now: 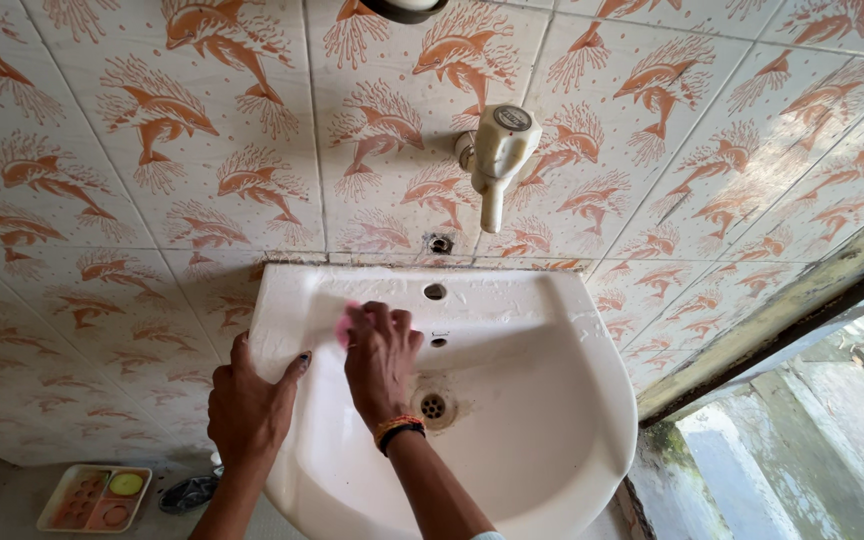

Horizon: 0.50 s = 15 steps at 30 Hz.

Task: The person scrubs a white ceramic sink using a pink cloth. They wipe the basin, the drain area, and the rim of the sink repeatedly.

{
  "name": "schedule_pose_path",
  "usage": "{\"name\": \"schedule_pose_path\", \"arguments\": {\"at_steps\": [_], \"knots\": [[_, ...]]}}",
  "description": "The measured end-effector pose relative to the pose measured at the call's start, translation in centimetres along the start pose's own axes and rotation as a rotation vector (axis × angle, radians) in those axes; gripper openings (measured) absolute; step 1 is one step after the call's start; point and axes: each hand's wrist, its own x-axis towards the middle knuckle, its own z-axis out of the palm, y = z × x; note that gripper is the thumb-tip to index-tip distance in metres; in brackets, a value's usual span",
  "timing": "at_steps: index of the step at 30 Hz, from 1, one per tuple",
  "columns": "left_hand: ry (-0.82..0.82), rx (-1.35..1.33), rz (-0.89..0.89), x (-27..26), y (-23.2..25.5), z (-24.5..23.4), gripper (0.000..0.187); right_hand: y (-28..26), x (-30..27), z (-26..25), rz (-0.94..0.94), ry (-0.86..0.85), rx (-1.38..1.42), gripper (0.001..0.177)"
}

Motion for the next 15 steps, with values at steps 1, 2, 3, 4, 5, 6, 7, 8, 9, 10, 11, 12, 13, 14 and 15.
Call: {"name": "schedule_pose_path", "arguments": {"at_steps": [1, 2, 3, 4, 5, 6, 7, 8, 9, 10, 11, 12, 13, 14, 15], "knots": [[-0.003, 0.004, -0.007, 0.0, 0.1, -0.1, 0.091, 0.2, 0.1, -0.3, -0.057, 0.000, 0.033, 0.030], [-0.005, 0.009, -0.015, -0.1, 0.2, -0.1, 0.090, 0.3, 0.2, -0.6, -0.114, -0.001, 0.066, 0.029], [-0.007, 0.014, -0.023, -0.1, 0.3, -0.2, 0.090, 0.8, 0.1, -1.4, -0.070, 0.011, 0.070, 0.031], [-0.010, 0.006, -0.024, -0.2, 0.3, -0.2, 0.089, 1.8, -0.2, -2.6, -0.026, 0.020, 0.072, 0.033], [-0.013, -0.002, -0.024, -0.3, 0.3, -0.2, 0.089, 2.7, -0.3, -3.6, 0.018, 0.029, 0.073, 0.036], [-0.014, -0.010, -0.025, -0.3, 0.3, -0.2, 0.088, 3.1, -0.2, -4.0, 0.133, 0.061, 0.024, 0.034], [-0.019, -0.013, -0.030, -0.2, 0.3, -0.3, 0.088, 3.6, 0.0, -4.2, 0.248, 0.094, -0.026, 0.033], [-0.026, -0.016, -0.034, -0.1, 0.3, -0.2, 0.089, 3.9, 0.1, -4.2, 0.364, 0.127, -0.079, 0.031], [-0.033, -0.018, -0.038, -0.1, 0.3, -0.2, 0.089, 3.7, 0.2, -3.4, 0.365, 0.146, -0.106, 0.029], [-0.028, -0.019, -0.031, -0.1, 0.2, -0.1, 0.087, 3.0, 0.3, -2.2, 0.367, 0.164, -0.133, 0.028], [-0.024, -0.020, -0.025, -0.1, 0.1, 0.0, 0.085, 2.1, 0.3, -1.0, 0.369, 0.183, -0.159, 0.027], [-0.016, -0.021, -0.018, 0.0, 0.0, 0.0, 0.083, 1.1, 0.2, 0.1, 0.278, 0.167, -0.133, 0.032], [-0.021, -0.036, -0.020, 0.1, -0.1, -0.1, 0.081, -0.2, 0.0, 1.2, 0.188, 0.151, -0.106, 0.037], [-0.028, -0.050, -0.021, 0.2, -0.2, -0.2, 0.078, -1.4, 0.0, 2.1, 0.099, 0.135, -0.080, 0.042], [-0.035, -0.064, -0.022, 0.2, -0.2, -0.3, 0.075, -2.7, 0.3, 2.9, 0.118, 0.074, -0.045, 0.035]]}}
